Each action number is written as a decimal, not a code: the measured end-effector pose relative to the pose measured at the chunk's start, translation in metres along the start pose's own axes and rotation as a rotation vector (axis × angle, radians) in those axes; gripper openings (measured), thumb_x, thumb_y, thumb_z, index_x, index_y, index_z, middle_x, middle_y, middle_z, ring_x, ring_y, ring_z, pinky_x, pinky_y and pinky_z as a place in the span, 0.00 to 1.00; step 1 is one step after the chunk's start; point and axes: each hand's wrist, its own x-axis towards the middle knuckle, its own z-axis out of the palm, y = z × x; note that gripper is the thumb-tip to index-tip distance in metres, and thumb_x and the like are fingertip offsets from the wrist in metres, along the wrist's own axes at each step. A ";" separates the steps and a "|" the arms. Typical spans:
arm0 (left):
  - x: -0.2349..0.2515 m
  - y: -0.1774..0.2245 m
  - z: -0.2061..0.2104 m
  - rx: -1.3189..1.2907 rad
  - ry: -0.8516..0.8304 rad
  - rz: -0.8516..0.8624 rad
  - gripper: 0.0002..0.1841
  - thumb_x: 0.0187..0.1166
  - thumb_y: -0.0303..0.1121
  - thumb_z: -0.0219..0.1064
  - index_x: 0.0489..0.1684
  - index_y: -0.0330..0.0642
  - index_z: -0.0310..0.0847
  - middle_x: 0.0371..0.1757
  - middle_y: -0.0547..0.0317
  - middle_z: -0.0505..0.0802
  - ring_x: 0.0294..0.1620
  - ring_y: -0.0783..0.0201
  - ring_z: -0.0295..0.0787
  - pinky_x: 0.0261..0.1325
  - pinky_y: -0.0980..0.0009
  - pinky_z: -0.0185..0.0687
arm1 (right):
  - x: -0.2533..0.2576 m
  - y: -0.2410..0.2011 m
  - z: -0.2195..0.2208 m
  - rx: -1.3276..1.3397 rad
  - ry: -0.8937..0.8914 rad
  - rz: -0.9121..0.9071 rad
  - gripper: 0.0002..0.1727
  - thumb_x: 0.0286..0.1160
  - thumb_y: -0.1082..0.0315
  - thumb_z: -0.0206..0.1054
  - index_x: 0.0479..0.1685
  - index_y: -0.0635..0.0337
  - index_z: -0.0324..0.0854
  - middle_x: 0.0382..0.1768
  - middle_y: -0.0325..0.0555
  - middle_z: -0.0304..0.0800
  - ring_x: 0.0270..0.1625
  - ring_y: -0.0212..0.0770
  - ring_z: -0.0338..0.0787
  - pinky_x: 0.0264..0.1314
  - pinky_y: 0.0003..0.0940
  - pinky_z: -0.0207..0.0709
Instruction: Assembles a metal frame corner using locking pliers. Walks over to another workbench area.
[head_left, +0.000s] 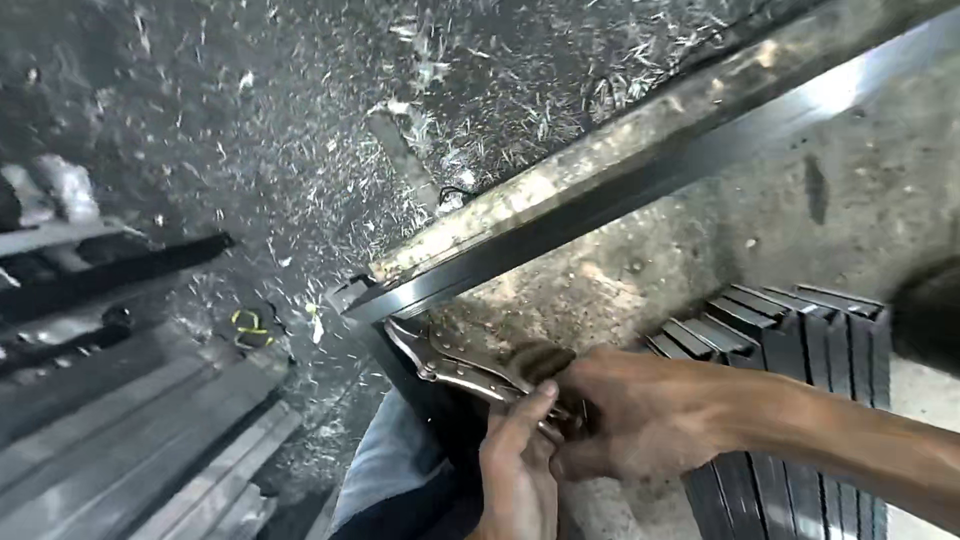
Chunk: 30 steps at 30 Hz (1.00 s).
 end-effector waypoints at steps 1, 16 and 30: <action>0.006 -0.003 -0.001 -0.026 -0.035 -0.004 0.19 0.74 0.33 0.61 0.59 0.29 0.80 0.47 0.44 0.93 0.45 0.59 0.93 0.45 0.63 0.91 | 0.005 0.001 -0.004 0.020 -0.046 0.016 0.23 0.69 0.46 0.78 0.56 0.51 0.85 0.33 0.43 0.88 0.31 0.40 0.88 0.32 0.44 0.82; 0.016 0.004 -0.003 0.130 -0.165 -0.033 0.27 0.59 0.12 0.56 0.65 0.23 0.76 0.55 0.41 0.93 0.54 0.58 0.92 0.55 0.64 0.90 | 0.022 0.030 -0.007 -0.045 -0.090 -0.248 0.11 0.65 0.54 0.77 0.33 0.49 0.87 0.40 0.32 0.88 0.45 0.27 0.85 0.42 0.31 0.79; 0.009 0.016 0.008 0.009 -0.039 -0.095 0.31 0.56 0.08 0.55 0.69 0.19 0.72 0.64 0.35 0.90 0.66 0.53 0.89 0.67 0.59 0.86 | 0.026 0.029 -0.008 -0.010 -0.109 -0.195 0.10 0.62 0.54 0.79 0.33 0.45 0.87 0.33 0.28 0.85 0.39 0.26 0.84 0.36 0.31 0.77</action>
